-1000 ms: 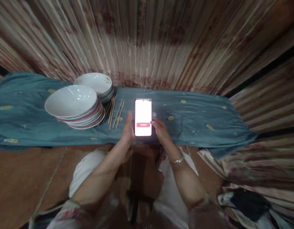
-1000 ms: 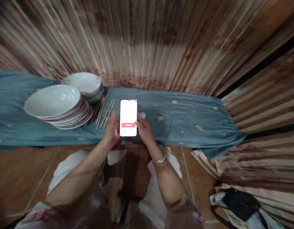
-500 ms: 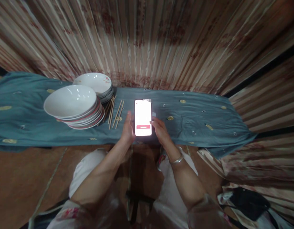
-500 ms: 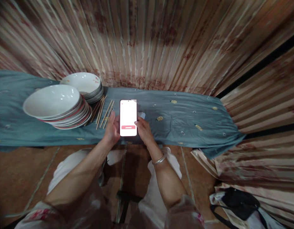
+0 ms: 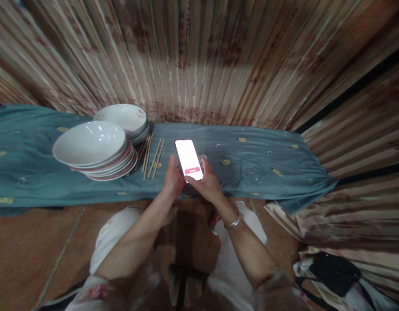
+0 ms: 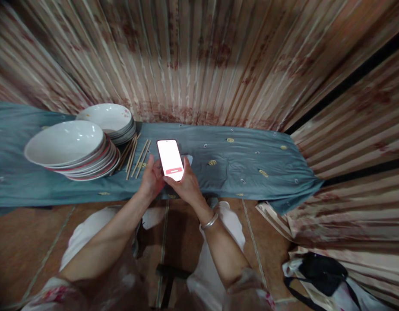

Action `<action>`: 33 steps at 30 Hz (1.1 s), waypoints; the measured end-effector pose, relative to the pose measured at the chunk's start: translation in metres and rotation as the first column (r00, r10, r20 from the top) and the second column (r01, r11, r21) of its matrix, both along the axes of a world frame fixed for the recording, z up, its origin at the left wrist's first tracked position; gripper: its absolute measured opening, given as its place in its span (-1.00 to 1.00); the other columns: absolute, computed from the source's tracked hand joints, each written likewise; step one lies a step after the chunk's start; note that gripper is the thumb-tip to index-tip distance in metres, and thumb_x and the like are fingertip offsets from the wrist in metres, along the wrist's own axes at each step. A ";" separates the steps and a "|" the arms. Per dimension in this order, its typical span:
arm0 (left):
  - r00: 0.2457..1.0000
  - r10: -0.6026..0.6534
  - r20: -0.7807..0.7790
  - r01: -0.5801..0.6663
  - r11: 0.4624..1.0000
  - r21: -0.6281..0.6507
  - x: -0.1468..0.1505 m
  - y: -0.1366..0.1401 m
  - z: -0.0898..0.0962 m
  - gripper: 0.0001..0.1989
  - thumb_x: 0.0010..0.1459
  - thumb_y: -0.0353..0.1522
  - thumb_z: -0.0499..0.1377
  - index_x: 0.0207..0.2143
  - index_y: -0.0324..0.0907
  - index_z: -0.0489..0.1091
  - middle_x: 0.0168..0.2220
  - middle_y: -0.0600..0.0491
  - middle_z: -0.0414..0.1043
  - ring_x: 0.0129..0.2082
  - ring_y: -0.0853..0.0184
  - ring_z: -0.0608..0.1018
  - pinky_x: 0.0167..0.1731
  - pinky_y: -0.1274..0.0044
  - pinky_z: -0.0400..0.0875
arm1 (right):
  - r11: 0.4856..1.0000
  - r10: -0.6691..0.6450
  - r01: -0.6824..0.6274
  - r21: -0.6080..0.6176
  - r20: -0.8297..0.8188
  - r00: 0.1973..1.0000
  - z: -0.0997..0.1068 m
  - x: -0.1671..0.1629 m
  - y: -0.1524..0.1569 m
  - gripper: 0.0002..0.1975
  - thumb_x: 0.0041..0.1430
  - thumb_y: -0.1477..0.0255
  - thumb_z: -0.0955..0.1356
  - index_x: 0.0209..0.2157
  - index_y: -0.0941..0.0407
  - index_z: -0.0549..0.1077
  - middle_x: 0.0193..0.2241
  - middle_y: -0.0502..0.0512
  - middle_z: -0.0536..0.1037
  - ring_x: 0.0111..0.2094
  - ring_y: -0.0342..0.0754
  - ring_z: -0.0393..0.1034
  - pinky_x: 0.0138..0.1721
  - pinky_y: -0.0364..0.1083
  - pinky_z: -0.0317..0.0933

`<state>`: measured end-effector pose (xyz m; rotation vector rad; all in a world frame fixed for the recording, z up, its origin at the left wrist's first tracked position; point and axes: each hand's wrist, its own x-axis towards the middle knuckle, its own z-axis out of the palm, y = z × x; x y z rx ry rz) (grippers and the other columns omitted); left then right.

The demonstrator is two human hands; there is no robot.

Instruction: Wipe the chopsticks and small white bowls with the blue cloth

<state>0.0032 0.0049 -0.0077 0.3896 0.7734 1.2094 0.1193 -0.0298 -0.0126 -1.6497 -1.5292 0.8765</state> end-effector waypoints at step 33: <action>0.947 -0.118 -0.300 0.141 0.988 0.057 0.000 -0.014 -0.020 -0.56 -0.04 -0.09 0.28 -0.18 -0.19 0.49 -0.11 -0.16 0.55 0.09 0.11 0.46 0.06 0.31 0.28 | 0.881 -0.436 0.472 -0.028 0.340 0.833 -0.012 0.182 0.002 0.02 -0.10 0.24 0.44 0.32 0.21 -0.08 -0.08 0.29 0.55 -0.03 0.16 0.45 -0.03 0.05 0.29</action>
